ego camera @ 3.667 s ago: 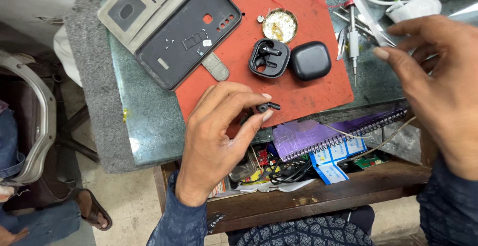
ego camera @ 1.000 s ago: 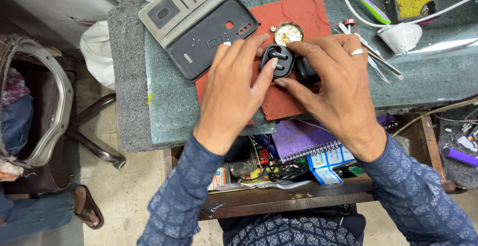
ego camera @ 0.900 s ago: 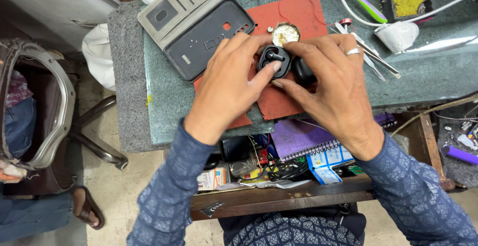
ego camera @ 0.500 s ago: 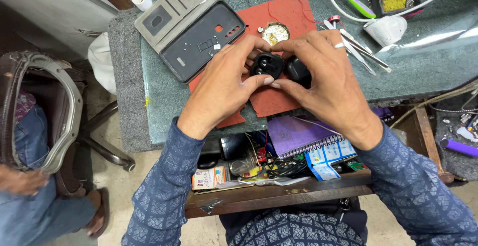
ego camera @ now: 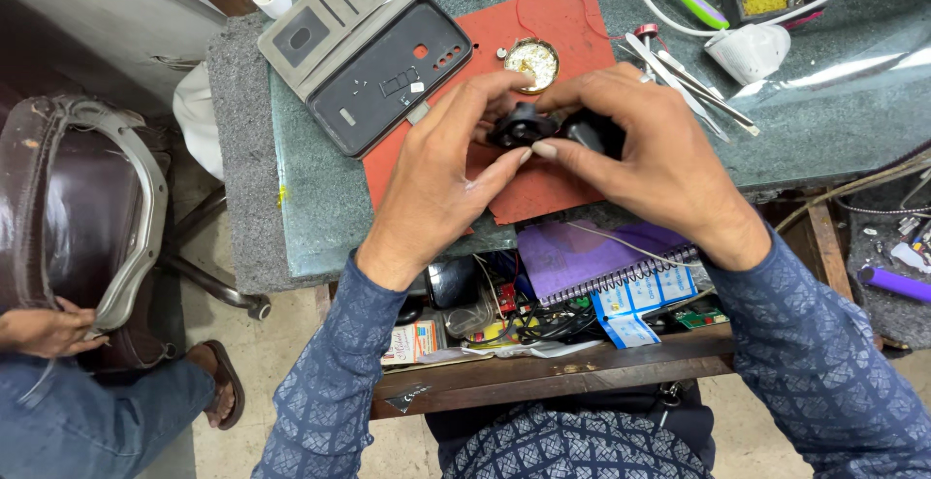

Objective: The person disassembles a wireless earbud charging case, removes the internal circuit board, and uses tweezers to adjust small components. They then reassemble the case and place the earbuds back inside.

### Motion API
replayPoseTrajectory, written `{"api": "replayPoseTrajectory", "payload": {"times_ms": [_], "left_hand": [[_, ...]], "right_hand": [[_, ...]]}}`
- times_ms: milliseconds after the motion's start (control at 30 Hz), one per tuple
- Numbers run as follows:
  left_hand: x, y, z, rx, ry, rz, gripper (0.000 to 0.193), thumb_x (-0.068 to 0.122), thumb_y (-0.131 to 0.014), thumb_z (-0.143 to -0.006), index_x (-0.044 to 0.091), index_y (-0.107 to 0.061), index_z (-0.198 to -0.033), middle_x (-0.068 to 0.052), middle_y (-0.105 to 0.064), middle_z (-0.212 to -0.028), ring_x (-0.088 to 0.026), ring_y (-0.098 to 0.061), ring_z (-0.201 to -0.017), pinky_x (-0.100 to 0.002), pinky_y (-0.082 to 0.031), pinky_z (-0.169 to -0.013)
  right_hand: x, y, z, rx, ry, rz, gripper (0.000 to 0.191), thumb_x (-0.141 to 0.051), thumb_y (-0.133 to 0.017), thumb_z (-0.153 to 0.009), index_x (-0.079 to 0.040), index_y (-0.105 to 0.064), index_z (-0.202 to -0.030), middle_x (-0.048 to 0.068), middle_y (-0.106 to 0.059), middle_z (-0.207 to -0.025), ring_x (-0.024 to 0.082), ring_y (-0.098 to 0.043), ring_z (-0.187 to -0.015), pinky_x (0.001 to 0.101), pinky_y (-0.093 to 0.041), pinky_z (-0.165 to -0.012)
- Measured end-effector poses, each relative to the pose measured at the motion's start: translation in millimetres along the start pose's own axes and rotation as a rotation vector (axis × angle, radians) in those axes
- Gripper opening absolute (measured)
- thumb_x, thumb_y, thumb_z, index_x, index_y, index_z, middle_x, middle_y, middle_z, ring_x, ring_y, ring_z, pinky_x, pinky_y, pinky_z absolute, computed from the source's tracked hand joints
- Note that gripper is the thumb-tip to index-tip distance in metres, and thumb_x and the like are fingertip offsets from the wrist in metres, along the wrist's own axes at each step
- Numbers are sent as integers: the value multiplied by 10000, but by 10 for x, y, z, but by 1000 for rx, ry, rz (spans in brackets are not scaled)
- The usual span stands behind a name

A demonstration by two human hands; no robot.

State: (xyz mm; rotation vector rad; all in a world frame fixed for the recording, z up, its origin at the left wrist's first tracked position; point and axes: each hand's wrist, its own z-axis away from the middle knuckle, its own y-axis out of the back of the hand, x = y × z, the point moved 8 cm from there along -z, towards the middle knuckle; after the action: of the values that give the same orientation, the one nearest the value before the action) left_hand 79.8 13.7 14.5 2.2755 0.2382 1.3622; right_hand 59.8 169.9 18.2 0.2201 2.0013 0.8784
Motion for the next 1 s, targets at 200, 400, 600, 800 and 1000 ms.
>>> {"api": "replayPoseTrajectory", "payload": {"times_ms": [200, 400, 600, 800, 1000], "left_hand": [[-44, -7, -19, 105, -5, 111, 486, 10, -778, -963, 68, -549, -1388, -114, -667, -1324, -203, -710, -1247, -303, -641, -1025], [-307, -116, 25, 179, 313, 284, 503, 52, -749, -991, 59, -583, -1465, -161, -773, -1279, -174, -798, -1118, -314, -645, -932], [-385, -265, 64, 183, 341, 715, 662, 43, -748, -957, -2, -425, -1534, -181, -620, -1406, -172, -696, -1154, -321, -605, -1000], [-444, -250, 99, 103, 334, 929, 576, 38, -636, -1074, -30, -413, -1600, -166, -647, -1381, -164, -636, -1263, -314, -536, -1105], [-448, -182, 139, 38, 329, 937, 591, 47, -597, -1089, -21, -365, -1629, -145, -591, -1488, -179, -566, -1397, -334, -449, -1235]], "right_hand": [[197, 12, 10, 39, -144, -166, 270, -130, -803, -919, -3, -728, -1146, 89, -749, -1022, 174, -687, -912, 290, -529, -834], [176, 55, 44, 183, -96, -110, 226, -109, -804, -979, -1, -718, -1157, 89, -736, -999, 177, -691, -884, 279, -531, -799], [-199, 30, 80, 287, 121, 286, 264, -64, -847, -968, -17, -693, -1178, 121, -691, -1040, 284, -679, -908, 352, -526, -791], [-387, 6, 2, 223, 210, 221, 342, -35, -826, -802, 1, -681, -1110, 156, -664, -1072, 343, -662, -954, 418, -537, -810], [-244, -57, -46, 171, 56, 53, 280, -35, -807, -936, -48, -721, -1202, 104, -677, -1213, 241, -697, -1117, 314, -567, -905]]}}
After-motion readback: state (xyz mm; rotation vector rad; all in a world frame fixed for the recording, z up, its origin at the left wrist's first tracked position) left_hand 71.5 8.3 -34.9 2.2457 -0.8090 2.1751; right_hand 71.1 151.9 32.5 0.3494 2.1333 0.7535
